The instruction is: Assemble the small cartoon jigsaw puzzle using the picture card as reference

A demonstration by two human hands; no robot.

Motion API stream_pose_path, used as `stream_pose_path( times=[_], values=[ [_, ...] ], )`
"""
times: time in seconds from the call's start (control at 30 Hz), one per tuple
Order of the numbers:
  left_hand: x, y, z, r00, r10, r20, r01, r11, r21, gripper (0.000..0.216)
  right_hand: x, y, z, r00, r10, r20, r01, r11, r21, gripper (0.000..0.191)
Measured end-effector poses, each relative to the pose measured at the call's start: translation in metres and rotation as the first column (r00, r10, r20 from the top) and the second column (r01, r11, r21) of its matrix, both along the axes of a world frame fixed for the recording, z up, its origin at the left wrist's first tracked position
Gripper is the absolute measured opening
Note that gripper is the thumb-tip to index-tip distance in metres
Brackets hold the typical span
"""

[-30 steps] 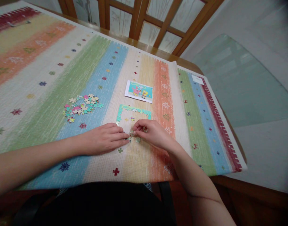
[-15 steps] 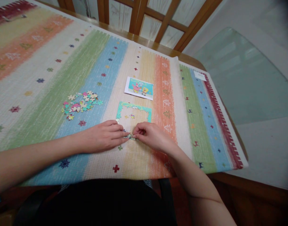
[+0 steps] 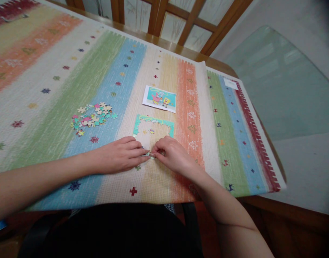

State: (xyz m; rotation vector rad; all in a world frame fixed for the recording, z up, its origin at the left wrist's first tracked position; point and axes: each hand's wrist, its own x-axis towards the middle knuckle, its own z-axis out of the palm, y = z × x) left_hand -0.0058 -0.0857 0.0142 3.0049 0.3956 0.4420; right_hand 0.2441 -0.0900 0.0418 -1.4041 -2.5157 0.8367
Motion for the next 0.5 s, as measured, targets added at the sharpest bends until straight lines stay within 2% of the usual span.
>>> stream_pose_path(
  times=[0.13, 0.27, 0.4, 0.5],
  values=[
    [0.001, -0.001, 0.0, 1.0, 0.01, -0.019, -0.01, 1.0, -0.007, 0.036, 0.002, 0.004, 0.0, 1.0, 0.003, -0.027, -0.003, 1.0, -0.006, 0.011],
    [0.001, -0.001, 0.001, 1.0, 0.016, -0.004, -0.016, 1.0, -0.019, 0.038, 0.015, 0.009, 0.015, 0.992, -0.051, -0.114, 0.056, 0.998, 0.042, 0.012],
    [0.0, -0.004, 0.003, 0.998, 0.004, -0.056, -0.001, 0.999, 0.049, 0.037, 0.033, 0.005, 0.03, 0.973, -0.123, -0.193, 0.149, 0.981, 0.127, 0.016],
    [0.001, -0.009, 0.004, 0.994, 0.015, -0.105, -0.004, 0.994, 0.111, 0.037, 0.043, -0.007, 0.029, 0.977, -0.111, -0.179, 0.132, 0.986, 0.105, 0.014]
  ],
)
